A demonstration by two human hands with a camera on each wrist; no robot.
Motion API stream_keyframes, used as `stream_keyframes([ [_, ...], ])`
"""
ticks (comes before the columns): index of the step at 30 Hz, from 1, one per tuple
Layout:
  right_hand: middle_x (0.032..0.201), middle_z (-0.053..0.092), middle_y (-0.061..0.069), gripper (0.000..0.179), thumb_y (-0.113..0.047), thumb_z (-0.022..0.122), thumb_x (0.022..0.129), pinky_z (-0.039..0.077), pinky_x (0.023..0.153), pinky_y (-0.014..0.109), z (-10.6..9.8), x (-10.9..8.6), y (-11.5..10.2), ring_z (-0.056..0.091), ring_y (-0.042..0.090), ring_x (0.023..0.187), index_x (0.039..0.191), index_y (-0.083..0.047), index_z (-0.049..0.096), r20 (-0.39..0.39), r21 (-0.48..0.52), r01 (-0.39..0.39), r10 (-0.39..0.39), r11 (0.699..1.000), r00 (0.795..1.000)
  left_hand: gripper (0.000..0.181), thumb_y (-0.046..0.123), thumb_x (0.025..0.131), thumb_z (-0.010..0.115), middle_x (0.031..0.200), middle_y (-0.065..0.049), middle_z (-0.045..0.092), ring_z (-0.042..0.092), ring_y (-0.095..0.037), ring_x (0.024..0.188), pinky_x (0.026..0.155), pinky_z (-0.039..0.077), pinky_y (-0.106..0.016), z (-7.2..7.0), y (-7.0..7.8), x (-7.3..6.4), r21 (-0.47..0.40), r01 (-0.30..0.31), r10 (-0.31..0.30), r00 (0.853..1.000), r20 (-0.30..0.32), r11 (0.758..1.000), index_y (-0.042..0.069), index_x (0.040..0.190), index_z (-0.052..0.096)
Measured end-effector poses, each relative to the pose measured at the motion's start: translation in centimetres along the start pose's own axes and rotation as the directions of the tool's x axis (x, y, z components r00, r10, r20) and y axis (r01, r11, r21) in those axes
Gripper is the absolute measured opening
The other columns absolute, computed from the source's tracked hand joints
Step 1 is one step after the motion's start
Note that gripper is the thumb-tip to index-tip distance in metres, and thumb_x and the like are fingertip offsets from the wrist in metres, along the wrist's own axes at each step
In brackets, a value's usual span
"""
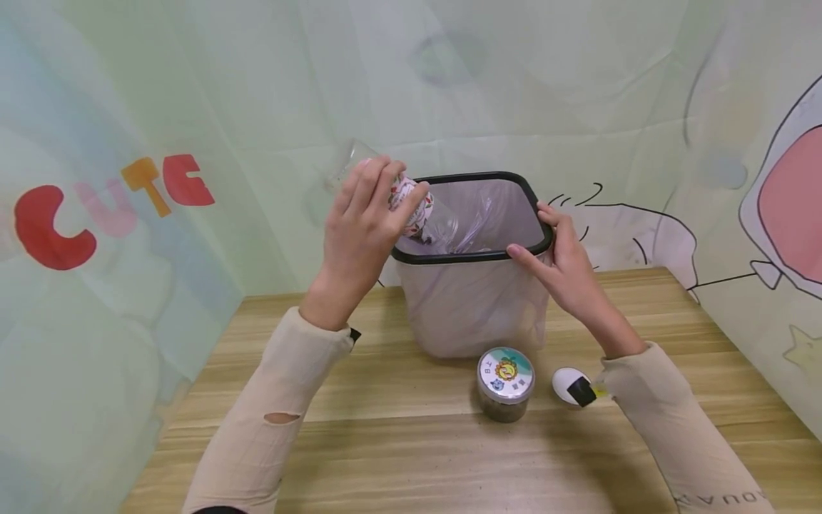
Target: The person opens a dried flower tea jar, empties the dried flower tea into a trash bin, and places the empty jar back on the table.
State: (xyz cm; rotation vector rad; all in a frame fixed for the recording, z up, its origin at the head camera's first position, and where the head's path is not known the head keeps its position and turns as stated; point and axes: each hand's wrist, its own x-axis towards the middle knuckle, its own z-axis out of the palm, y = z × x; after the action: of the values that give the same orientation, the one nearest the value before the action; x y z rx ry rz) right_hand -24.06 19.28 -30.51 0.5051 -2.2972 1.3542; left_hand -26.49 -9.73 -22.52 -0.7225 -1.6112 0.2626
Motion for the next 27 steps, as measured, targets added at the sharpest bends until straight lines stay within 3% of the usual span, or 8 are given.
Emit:
stream_keyframes([
  [11, 0.163, 0.021, 0.006, 0.077, -0.038, 0.068, 0.095, 0.025, 0.117, 0.045, 0.20, -0.05, 0.14, 0.024, 0.025, 0.147, 0.149, -0.002, 0.027, 0.002, -0.005, -0.005, 0.005, 1.000, 1.000, 0.042, -0.010, 0.098, 0.050, 0.116, -0.011, 0.062, 0.052, -0.027, 0.115, 0.110, 0.035, -0.034, -0.21, -0.03, -0.33, 0.013, 0.002, -0.002, 1.000, 0.002, 1.000, 0.022, 0.107, 0.076],
  [21, 0.163, 0.022, 0.005, 0.076, -0.035, 0.069, 0.094, 0.026, 0.117, 0.044, 0.20, -0.05, -0.04, 0.026, 0.024, 0.146, 0.149, -0.004, 0.027, 0.003, 0.004, 0.009, -0.009, 1.000, 1.000, 0.043, -0.012, 0.097, 0.049, 0.120, -0.012, 0.060, 0.050, -0.028, 0.117, 0.111, 0.034, -0.035, -0.44, -0.30, -0.16, 0.030, -0.067, 0.066, 0.997, 0.040, 0.997, 0.021, 0.111, 0.074],
  [27, 0.163, 0.021, 0.005, 0.076, -0.035, 0.070, 0.094, 0.025, 0.117, 0.043, 0.21, -0.09, 0.00, 0.024, 0.023, 0.147, 0.149, -0.003, 0.027, 0.000, -0.002, 0.004, -0.004, 1.000, 1.000, 0.044, -0.011, 0.098, 0.048, 0.119, -0.012, 0.061, 0.050, -0.028, 0.117, 0.112, 0.032, -0.034, -0.21, -0.45, -0.30, 0.033, -0.062, 0.060, 0.996, 0.066, 0.998, 0.021, 0.111, 0.074],
])
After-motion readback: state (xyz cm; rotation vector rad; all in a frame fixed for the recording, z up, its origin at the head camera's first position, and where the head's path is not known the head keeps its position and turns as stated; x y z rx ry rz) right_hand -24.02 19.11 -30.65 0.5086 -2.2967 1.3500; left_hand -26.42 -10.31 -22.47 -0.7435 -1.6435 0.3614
